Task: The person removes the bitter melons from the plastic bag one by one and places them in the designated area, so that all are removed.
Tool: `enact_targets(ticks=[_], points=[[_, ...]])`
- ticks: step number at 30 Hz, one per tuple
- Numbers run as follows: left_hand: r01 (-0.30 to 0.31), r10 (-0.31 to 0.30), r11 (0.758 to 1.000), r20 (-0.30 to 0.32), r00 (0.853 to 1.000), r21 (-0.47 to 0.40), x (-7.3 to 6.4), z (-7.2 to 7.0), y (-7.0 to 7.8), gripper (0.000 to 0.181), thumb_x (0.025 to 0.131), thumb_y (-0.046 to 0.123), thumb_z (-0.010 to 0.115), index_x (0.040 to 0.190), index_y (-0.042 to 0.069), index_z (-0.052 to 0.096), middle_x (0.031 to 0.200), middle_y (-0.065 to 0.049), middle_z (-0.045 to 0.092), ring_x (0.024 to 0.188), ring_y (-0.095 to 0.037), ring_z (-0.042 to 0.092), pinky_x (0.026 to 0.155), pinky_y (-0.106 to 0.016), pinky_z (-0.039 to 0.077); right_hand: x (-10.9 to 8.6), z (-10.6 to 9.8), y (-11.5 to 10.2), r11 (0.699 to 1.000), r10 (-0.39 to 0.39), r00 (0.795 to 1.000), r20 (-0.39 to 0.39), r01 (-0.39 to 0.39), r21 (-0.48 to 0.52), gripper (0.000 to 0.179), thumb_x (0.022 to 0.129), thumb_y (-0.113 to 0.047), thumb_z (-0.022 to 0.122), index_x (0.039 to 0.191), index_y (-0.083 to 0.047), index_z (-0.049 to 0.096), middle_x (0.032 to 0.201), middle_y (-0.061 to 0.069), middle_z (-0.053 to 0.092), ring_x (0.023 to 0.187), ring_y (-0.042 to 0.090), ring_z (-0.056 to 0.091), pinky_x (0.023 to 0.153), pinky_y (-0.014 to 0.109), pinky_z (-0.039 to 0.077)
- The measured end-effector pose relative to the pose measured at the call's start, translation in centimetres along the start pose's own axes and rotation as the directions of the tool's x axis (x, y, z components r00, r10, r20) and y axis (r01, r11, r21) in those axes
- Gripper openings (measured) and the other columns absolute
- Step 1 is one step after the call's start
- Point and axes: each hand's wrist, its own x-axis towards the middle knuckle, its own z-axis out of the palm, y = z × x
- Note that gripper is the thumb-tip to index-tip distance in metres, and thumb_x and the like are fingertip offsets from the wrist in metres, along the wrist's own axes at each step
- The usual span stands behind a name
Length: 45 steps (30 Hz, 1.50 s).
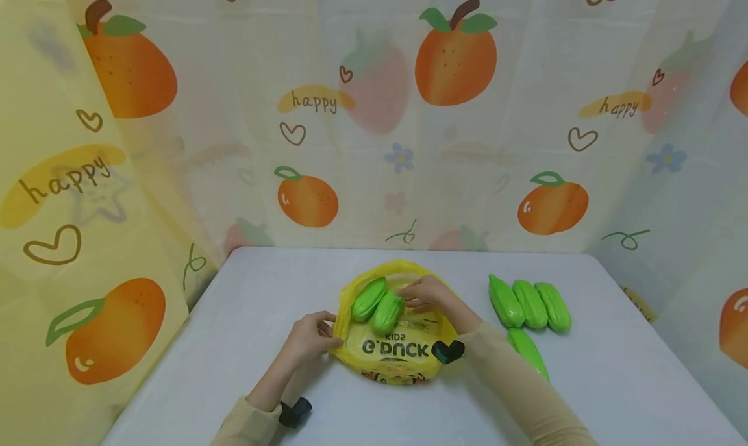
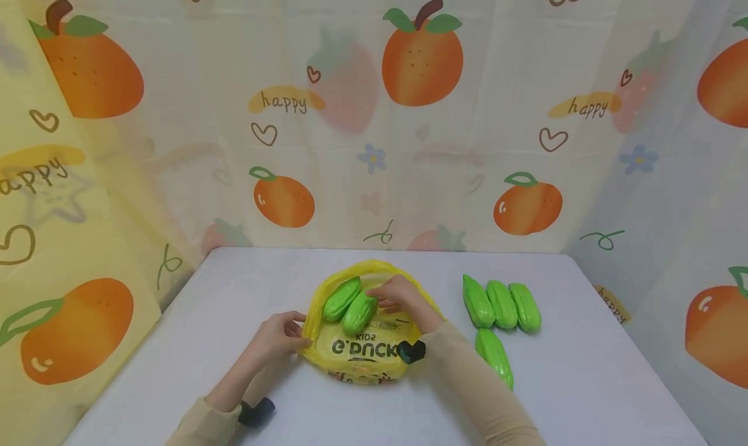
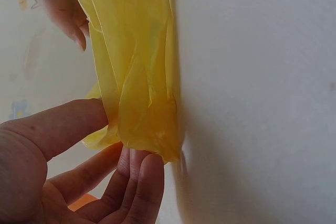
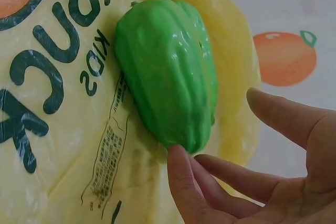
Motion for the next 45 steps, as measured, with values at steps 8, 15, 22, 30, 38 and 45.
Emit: enact_targets(ticks=[8, 15, 22, 30, 38, 45], points=[[-0.005, 0.005, 1.0, 0.002, 1.0, -0.007, 0.1, 0.1, -0.1, 0.046, 0.069, 0.012, 0.082, 0.11, 0.003, 0.065, 0.079, -0.004, 0.062, 0.068, -0.015, 0.056, 0.056, -0.027, 0.047, 0.9, 1.0, 0.0, 0.998, 0.036, 0.999, -0.028, -0.037, -0.051, 0.059, 0.082, -0.027, 0.073, 0.124, 0.01, 0.053, 0.12, 0.024, 0.058, 0.098, 0.032, 0.066, 0.077, 0.039, 0.056], [-0.009, 0.009, 1.0, -0.004, 1.0, -0.01, 0.2, 0.1, -0.2, 0.045, 0.069, 0.011, 0.082, 0.11, 0.003, 0.065, 0.078, -0.004, 0.062, 0.067, -0.015, 0.056, 0.056, -0.027, 0.047, 0.5, 1.9, -0.1, 0.994, 0.015, 1.0, -0.017, -0.016, -0.106, 0.06, 0.081, -0.031, 0.075, 0.123, 0.007, 0.056, 0.117, 0.021, 0.06, 0.091, 0.03, 0.065, 0.072, 0.041, 0.057], [-0.004, 0.004, 1.0, 0.003, 1.0, -0.026, 0.1, 0.1, -0.2, 0.044, 0.07, 0.011, 0.081, 0.11, 0.003, 0.065, 0.079, -0.004, 0.061, 0.066, -0.015, 0.055, 0.056, -0.027, 0.047, 0.1, 2.6, -0.2, 0.984, -0.011, 1.0, -0.027, 0.006, -0.177, 0.059, 0.078, -0.03, 0.077, 0.12, 0.006, 0.057, 0.108, 0.017, 0.061, 0.093, 0.03, 0.063, 0.072, 0.042, 0.057], [-0.006, 0.006, 1.0, 0.0, 1.0, -0.019, 0.1, 0.1, -0.2, 0.043, 0.07, 0.011, 0.081, 0.109, 0.004, 0.065, 0.079, -0.003, 0.062, 0.067, -0.015, 0.056, 0.056, -0.027, 0.047, 0.4, 3.0, 0.0, 0.984, -0.022, 0.999, -0.047, 0.014, -0.18, 0.065, 0.075, -0.025, 0.08, 0.126, 0.006, 0.053, 0.118, 0.019, 0.057, 0.091, 0.03, 0.063, 0.071, 0.041, 0.057], [0.0, 0.0, 1.0, 0.001, 1.0, -0.016, 0.0, 0.1, 0.0, 0.044, 0.07, 0.011, 0.081, 0.109, 0.003, 0.065, 0.079, -0.004, 0.062, 0.066, -0.015, 0.056, 0.056, -0.027, 0.047, 0.5, 3.0, 0.1, 0.985, -0.017, 0.999, -0.042, 0.01, -0.17, 0.07, 0.074, -0.023, 0.081, 0.129, 0.008, 0.05, 0.123, 0.023, 0.055, 0.093, 0.034, 0.063, 0.071, 0.043, 0.056], [0.002, -0.002, 1.0, -0.002, 1.0, -0.014, 0.0, 0.0, -0.1, 0.044, 0.07, 0.012, 0.081, 0.11, 0.003, 0.065, 0.08, -0.005, 0.061, 0.066, -0.016, 0.055, 0.056, -0.027, 0.047, 0.3, 2.8, 0.1, 0.988, -0.011, 1.0, -0.025, 0.007, -0.157, 0.07, 0.076, -0.023, 0.079, 0.13, 0.008, 0.049, 0.124, 0.023, 0.055, 0.097, 0.036, 0.062, 0.073, 0.043, 0.056]])
